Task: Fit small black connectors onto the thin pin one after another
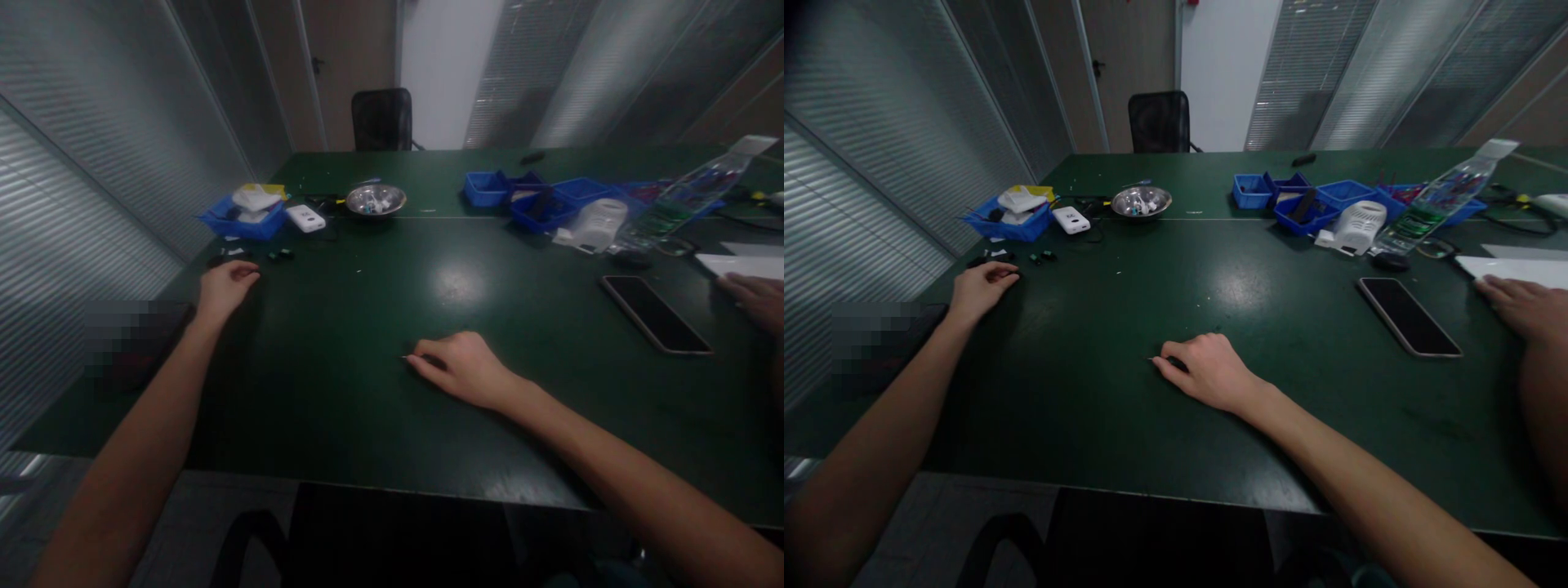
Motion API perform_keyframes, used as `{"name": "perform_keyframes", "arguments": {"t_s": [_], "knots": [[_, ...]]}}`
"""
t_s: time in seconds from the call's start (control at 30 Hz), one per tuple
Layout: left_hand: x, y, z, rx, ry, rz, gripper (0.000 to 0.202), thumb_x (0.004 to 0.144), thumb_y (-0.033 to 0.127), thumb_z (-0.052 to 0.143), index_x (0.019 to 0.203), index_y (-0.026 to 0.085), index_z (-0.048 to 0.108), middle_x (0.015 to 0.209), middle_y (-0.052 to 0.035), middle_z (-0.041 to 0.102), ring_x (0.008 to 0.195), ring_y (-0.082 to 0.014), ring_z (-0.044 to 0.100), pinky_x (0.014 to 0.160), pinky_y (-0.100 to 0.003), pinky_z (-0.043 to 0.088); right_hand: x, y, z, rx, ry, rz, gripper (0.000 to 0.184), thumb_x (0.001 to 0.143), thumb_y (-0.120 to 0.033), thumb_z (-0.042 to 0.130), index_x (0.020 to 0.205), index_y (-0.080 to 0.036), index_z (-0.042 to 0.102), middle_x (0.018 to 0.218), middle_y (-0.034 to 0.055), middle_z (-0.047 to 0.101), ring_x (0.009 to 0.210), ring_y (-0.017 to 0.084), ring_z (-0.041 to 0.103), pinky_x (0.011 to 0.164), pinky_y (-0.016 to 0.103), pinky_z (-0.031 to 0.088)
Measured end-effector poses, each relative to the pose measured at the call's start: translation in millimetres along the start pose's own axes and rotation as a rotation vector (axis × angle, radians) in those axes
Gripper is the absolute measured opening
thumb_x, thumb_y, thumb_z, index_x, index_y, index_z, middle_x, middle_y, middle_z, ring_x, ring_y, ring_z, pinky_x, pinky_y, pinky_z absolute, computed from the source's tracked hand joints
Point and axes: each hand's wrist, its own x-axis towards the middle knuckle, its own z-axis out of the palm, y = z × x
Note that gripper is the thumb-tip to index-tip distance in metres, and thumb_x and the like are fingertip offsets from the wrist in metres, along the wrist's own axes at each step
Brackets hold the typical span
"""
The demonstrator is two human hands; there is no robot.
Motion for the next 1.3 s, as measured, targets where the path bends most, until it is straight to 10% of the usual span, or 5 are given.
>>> {"name": "perform_keyframes", "arguments": {"t_s": [1.3], "knots": [[-5, -2, -18.9, 0.046, -0.103, 0.180, 0.032, 0.093, 0.037, 0.063, 0.119, 0.023, 0.074, 0.118, -0.0032, 0.071, 0.096, -0.0177, 0.064, 0.090, -0.026, 0.045, 0, 0, -2, -0.026, -0.023, 0.003, 0.041, 0.105, -0.046, 0.039, 0.095, -0.021, 0.069, 0.068, 0.0000, 0.064, 0.058, 0.011, 0.052, 0.058, 0.027, 0.029]]}}
